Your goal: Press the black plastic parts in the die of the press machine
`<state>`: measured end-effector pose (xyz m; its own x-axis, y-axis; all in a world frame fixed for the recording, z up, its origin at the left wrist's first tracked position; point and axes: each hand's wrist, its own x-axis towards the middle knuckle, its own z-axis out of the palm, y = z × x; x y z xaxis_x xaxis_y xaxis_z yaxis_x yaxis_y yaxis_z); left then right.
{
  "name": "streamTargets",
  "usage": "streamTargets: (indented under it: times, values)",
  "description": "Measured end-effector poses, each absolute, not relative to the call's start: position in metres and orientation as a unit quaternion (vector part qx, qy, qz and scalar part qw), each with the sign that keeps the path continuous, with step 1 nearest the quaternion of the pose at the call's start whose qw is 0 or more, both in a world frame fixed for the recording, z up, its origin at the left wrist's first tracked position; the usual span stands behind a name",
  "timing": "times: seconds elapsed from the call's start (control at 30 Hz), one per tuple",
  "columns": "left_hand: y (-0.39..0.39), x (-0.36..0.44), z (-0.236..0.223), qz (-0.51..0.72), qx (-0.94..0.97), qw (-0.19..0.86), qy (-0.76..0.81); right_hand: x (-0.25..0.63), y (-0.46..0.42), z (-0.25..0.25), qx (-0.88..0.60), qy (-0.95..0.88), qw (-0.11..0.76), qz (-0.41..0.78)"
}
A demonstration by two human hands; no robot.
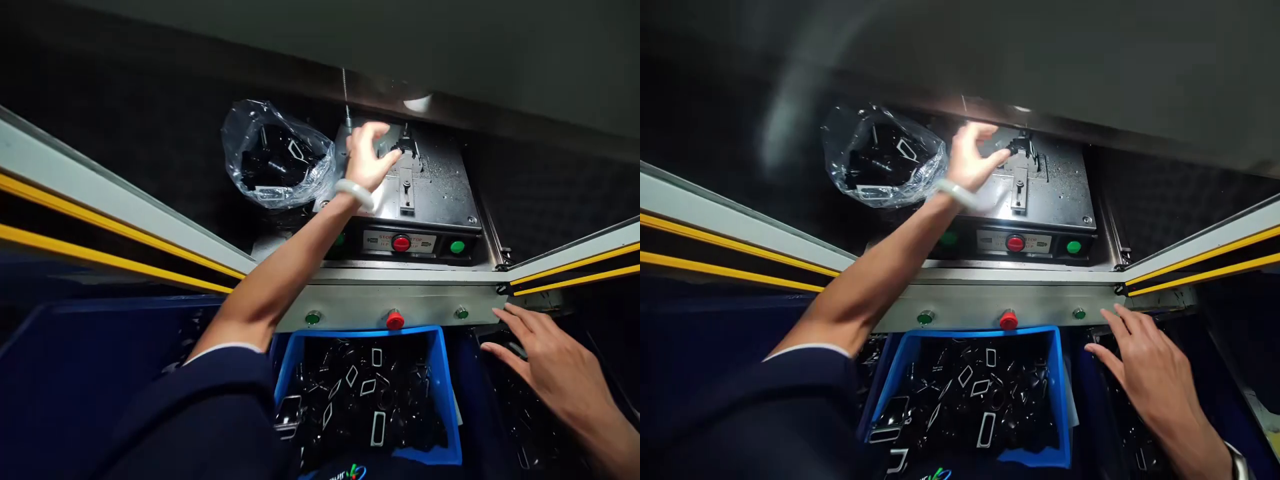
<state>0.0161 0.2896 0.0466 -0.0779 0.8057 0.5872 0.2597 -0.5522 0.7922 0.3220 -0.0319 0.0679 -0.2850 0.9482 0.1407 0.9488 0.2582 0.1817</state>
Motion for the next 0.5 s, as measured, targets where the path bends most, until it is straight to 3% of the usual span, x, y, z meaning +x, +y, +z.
streamTargets:
  times: [0.23,0.37,0.5]
  values:
    - [0.047,-0.085,-0.028,0.437,0.698,0.2,0.531,0.315,-0.003,-0.004,-0.632,-0.773,0.007,0.056]
    - [0.022,-0.125,-0.072,0.294,0.731,0.223,0.575,0.329,0.01,-0.028,-0.642,-0.761,0.021,0.095]
    - [0.032,-0.134,-0.086,0.225,0.737,0.2,0.605,0.332,0.02,-0.037,-0.657,-0.745,0.057,0.097]
